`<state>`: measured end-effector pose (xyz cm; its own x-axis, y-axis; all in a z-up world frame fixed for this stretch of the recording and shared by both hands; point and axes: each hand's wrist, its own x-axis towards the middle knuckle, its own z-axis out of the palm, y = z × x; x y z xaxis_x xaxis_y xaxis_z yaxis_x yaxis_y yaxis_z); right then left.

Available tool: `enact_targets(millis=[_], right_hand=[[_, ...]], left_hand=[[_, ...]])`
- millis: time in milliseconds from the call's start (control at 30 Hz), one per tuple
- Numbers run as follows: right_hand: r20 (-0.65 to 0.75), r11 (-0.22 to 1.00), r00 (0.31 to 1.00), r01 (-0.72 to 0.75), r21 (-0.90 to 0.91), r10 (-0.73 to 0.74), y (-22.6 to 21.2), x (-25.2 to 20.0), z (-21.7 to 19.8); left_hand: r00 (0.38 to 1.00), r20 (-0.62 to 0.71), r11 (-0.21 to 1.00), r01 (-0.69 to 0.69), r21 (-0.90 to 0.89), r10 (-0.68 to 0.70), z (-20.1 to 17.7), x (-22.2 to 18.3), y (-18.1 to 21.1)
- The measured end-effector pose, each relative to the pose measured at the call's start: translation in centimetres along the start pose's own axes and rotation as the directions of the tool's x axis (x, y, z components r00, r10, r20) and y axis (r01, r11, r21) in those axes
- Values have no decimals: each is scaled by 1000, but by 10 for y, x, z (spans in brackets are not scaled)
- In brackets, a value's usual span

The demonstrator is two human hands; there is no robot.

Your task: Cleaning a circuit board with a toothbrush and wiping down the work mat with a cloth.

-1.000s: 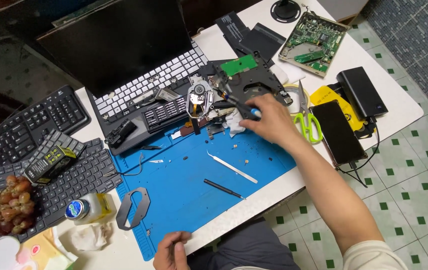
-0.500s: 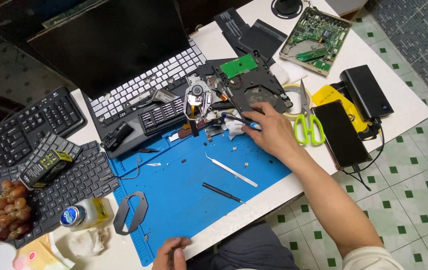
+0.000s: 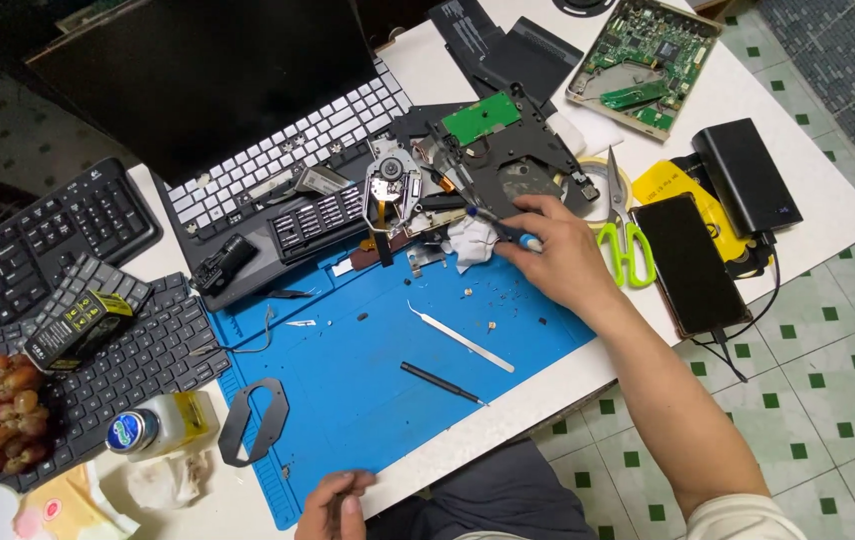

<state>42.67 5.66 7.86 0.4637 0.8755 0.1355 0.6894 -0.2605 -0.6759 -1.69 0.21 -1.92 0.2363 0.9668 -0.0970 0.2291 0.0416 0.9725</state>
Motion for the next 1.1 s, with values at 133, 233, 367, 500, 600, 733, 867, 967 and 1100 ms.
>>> enact_targets(millis=[133,233,367,500,600,733,867,967,1100], right_hand=[[60,993,992,-105,-45,107,-25,-9,-21],[-109,997,993,-41,66,48,-34,-25,-39],[-300,990,954,45,137,-2,-31,-60,-53],[-354,983,935,54,175,12,-15,-108,-55],[-347,981,936,5,192,63,-5,-140,-56],[-343,976,932,-44,213,117,1,-160,-61],[-315,968,943,-30,250,111,1,-168,-52],[-291,962,951,-28,271,109,-1,-168,-47],[-265,948,957,-30,315,118,-6,-168,-40]], left_hand=[[968,-38,858,-200,474,247,40,35,112],[799,202,668,-589,454,567,76,82,149],[737,392,580,-675,455,550,153,153,176],[798,522,538,-594,598,302,216,205,154],[802,510,483,-596,642,312,231,216,148],[796,500,449,-605,658,342,246,232,117],[784,494,425,-619,660,375,242,242,108],[761,498,410,-646,644,416,230,238,125],[703,528,384,-707,594,477,222,239,124]])
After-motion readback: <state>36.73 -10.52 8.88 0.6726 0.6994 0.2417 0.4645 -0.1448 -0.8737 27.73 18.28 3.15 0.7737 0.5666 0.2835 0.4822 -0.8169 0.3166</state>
